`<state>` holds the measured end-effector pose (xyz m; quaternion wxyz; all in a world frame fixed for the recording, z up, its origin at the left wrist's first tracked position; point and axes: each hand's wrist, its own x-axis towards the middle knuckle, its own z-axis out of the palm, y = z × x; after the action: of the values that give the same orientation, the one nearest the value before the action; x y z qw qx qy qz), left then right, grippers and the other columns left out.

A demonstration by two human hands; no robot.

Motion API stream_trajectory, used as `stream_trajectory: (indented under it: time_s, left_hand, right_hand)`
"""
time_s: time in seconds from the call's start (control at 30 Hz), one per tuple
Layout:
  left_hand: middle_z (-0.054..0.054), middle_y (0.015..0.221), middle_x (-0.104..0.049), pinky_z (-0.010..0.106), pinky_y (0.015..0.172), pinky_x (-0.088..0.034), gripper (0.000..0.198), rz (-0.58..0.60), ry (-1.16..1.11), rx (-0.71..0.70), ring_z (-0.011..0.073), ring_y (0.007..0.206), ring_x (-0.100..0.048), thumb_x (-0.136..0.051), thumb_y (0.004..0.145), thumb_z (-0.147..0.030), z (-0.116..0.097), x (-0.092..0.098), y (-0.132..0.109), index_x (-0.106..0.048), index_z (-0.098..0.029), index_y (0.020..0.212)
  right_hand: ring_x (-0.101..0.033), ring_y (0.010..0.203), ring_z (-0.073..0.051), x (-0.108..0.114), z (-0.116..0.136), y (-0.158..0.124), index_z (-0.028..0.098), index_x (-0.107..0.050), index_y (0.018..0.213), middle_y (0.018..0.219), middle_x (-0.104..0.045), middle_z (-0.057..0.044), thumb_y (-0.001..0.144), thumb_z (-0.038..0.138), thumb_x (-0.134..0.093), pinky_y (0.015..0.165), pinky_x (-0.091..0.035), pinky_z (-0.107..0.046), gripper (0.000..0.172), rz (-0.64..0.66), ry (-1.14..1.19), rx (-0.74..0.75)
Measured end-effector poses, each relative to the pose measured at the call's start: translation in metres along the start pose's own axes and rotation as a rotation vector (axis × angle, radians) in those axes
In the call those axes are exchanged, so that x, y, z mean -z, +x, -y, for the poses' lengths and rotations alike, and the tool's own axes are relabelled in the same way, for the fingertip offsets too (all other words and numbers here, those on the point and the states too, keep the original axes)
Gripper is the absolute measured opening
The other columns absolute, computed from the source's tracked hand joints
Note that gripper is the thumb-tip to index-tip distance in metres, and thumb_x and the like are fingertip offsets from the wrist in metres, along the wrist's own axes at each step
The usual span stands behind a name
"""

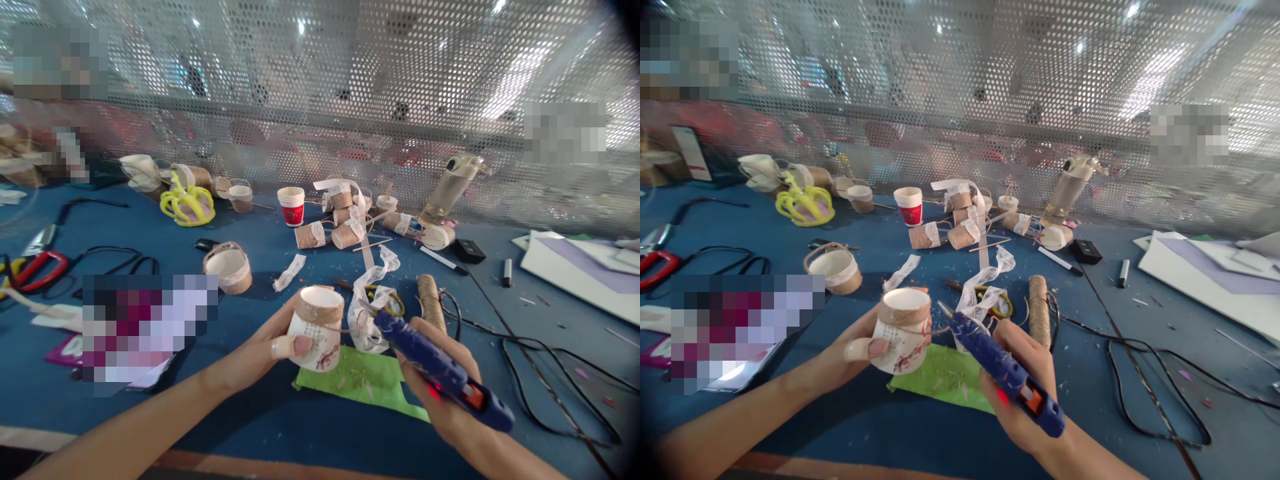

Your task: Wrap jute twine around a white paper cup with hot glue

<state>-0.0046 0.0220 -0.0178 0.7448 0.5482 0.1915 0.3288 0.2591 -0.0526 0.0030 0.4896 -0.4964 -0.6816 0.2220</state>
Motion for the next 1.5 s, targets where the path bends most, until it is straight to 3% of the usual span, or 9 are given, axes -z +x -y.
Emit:
stream_trajectory:
  time_s: [0.07, 0.13, 0.23, 0.47, 0.6, 0.77, 1.0, 1.27, 1.5]
  left_hand:
    - [0.007, 0.125, -0.064, 0.038, 0.092, -0.047, 0.065, -0.025, -0.028, 0.034, 0.029, 0.111, -0.061, -0.068, 0.083, -0.041, 0.0, -0.002, 0.0, -0.045, -0.027, 0.143]
    - [0.006, 0.13, -0.063, 0.039, 0.097, -0.045, 0.064, -0.025, -0.048, 0.069, 0.0291, 0.117, -0.059, -0.07, 0.083, -0.038, 0.0, -0.004, 0.001, -0.047, -0.029, 0.141]
    - [0.006, 0.141, -0.058, 0.041, 0.103, -0.041, 0.062, 0.005, -0.05, 0.109, 0.0296, 0.126, -0.054, -0.07, 0.085, -0.033, -0.001, -0.01, 0.003, -0.045, -0.031, 0.142]
    - [0.005, 0.139, -0.06, 0.043, 0.105, -0.041, 0.058, 0.012, -0.069, 0.139, 0.0296, 0.128, -0.053, -0.07, 0.086, -0.029, 0.001, -0.014, 0.006, -0.048, -0.032, 0.139]
    - [0.005, 0.136, -0.06, 0.044, 0.104, -0.042, 0.056, 0.006, -0.066, 0.135, 0.0294, 0.125, -0.054, -0.069, 0.087, -0.027, 0.001, -0.015, 0.005, -0.049, -0.031, 0.138]
    - [0.005, 0.136, -0.06, 0.04, 0.103, -0.041, 0.056, 0.013, -0.05, 0.127, 0.0275, 0.124, -0.054, -0.071, 0.085, -0.029, 0.0, -0.016, 0.005, -0.05, -0.031, 0.138]
    - [0.006, 0.139, -0.059, 0.044, 0.107, -0.038, 0.061, -0.007, -0.039, 0.144, 0.03, 0.129, -0.05, -0.073, 0.083, -0.029, -0.001, -0.018, 0.006, -0.049, -0.031, 0.138]
    - [0.005, 0.14, -0.058, 0.04, 0.104, -0.039, 0.066, 0.039, -0.049, 0.183, 0.0264, 0.125, -0.053, -0.075, 0.082, -0.032, 0.001, -0.016, 0.004, -0.046, -0.032, 0.141]
    - [0.004, 0.138, -0.06, 0.037, 0.102, -0.041, 0.064, 0.042, -0.072, 0.201, 0.0249, 0.123, -0.054, -0.076, 0.082, -0.031, -0.002, -0.019, 0.005, -0.048, -0.032, 0.139]
  right_hand:
    - [-0.044, 0.05, -0.013, -0.001, 0.003, 0.001, 0.025, -0.049, 0.077, 0.065, -0.049, 0.004, 0.084, 0.015, -0.061, 0.048, -0.038, -0.028, 0.017, -0.087, 0.002, 0.016]
    - [-0.055, 0.06, -0.015, -0.005, 0.005, 0.004, 0.025, -0.055, 0.086, 0.081, -0.06, 0.0, 0.083, 0.018, -0.066, 0.055, -0.048, -0.029, 0.013, -0.092, 0.025, 0.037]
    - [-0.064, 0.079, -0.019, -0.012, 0.005, 0.005, 0.028, -0.059, 0.103, 0.105, -0.066, -0.003, 0.079, 0.02, -0.074, 0.07, -0.056, -0.03, 0.03, -0.035, 0.106, 0.052]
    - [-0.07, 0.083, -0.019, -0.016, 0.005, 0.002, 0.025, -0.064, 0.095, 0.092, -0.071, -0.001, 0.079, 0.015, -0.077, 0.073, -0.058, -0.027, 0.024, 0.09, 0.256, -0.076]
    - [-0.069, 0.074, -0.016, -0.016, 0.006, 0.004, 0.025, -0.064, 0.091, 0.085, -0.071, 0.001, 0.079, 0.014, -0.077, 0.065, -0.056, -0.024, 0.02, 0.083, 0.306, -0.08]
    - [-0.07, 0.078, -0.016, -0.015, 0.008, 0.006, 0.026, -0.065, 0.088, 0.084, -0.073, 0.003, 0.078, 0.014, -0.077, 0.074, -0.056, -0.025, 0.019, 0.055, 0.324, -0.086]
    - [-0.065, 0.067, -0.012, -0.018, 0.015, 0.008, 0.024, -0.061, 0.079, 0.076, -0.07, 0.005, 0.079, 0.014, -0.075, 0.066, -0.053, -0.023, 0.017, -0.055, 0.354, -0.187]
    - [-0.067, 0.068, -0.016, -0.015, 0.004, 0.011, 0.021, -0.065, 0.08, 0.075, -0.069, 0.001, 0.081, 0.021, -0.076, 0.066, -0.057, -0.027, 0.01, 0.035, 0.35, -0.221]
    - [-0.065, 0.065, -0.013, -0.02, 0.012, 0.011, 0.023, -0.063, 0.076, 0.072, -0.069, 0.003, 0.077, 0.02, -0.079, 0.064, -0.054, -0.023, 0.016, -0.027, 0.403, -0.317]
